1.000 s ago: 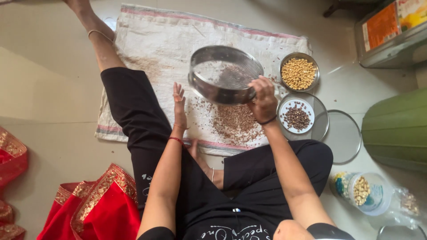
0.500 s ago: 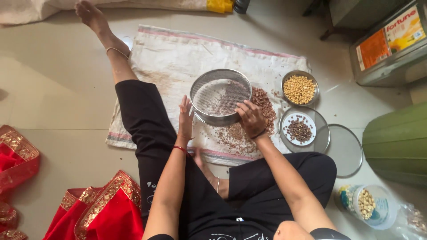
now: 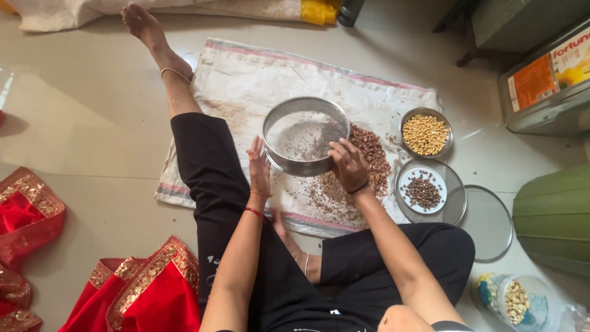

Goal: The person sits on the floor and sorts legumes using a metal sieve. They shake the sieve to separate smaller debris from the beans, then add peanuts from a plastic bag into the sieve and continue sifting them.

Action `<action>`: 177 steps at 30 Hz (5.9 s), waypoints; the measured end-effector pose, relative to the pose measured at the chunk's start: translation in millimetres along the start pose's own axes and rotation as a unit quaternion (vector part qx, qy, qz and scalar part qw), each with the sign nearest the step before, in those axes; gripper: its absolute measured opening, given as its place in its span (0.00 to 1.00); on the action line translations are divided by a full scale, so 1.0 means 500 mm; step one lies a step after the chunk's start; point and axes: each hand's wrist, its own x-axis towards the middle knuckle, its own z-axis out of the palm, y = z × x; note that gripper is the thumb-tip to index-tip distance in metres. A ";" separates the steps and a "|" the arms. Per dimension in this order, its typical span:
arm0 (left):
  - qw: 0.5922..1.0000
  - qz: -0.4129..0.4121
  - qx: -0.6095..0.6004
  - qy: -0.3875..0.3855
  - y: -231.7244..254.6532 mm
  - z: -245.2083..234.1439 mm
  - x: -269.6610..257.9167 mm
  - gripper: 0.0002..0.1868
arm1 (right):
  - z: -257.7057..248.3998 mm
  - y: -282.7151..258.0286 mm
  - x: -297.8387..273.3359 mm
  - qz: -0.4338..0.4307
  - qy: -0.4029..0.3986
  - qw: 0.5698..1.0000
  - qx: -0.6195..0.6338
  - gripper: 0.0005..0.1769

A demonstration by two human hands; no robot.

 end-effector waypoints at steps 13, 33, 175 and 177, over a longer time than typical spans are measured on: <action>0.998 -0.020 -0.002 0.054 -0.031 -0.037 0.022 0.48 | 0.021 0.027 0.080 0.053 -0.004 0.998 0.029 0.25; 0.940 0.257 0.129 0.185 0.031 0.007 -0.023 0.38 | -0.007 -0.057 0.115 0.703 -0.094 0.549 0.442 0.44; 0.986 -0.134 0.056 -0.083 0.035 0.040 -0.029 0.30 | 0.137 -0.089 0.052 0.126 -0.275 0.950 0.078 0.26; 0.987 -0.126 0.045 -0.087 0.034 0.044 -0.034 0.31 | 0.134 -0.089 0.040 0.235 -0.274 0.932 0.038 0.23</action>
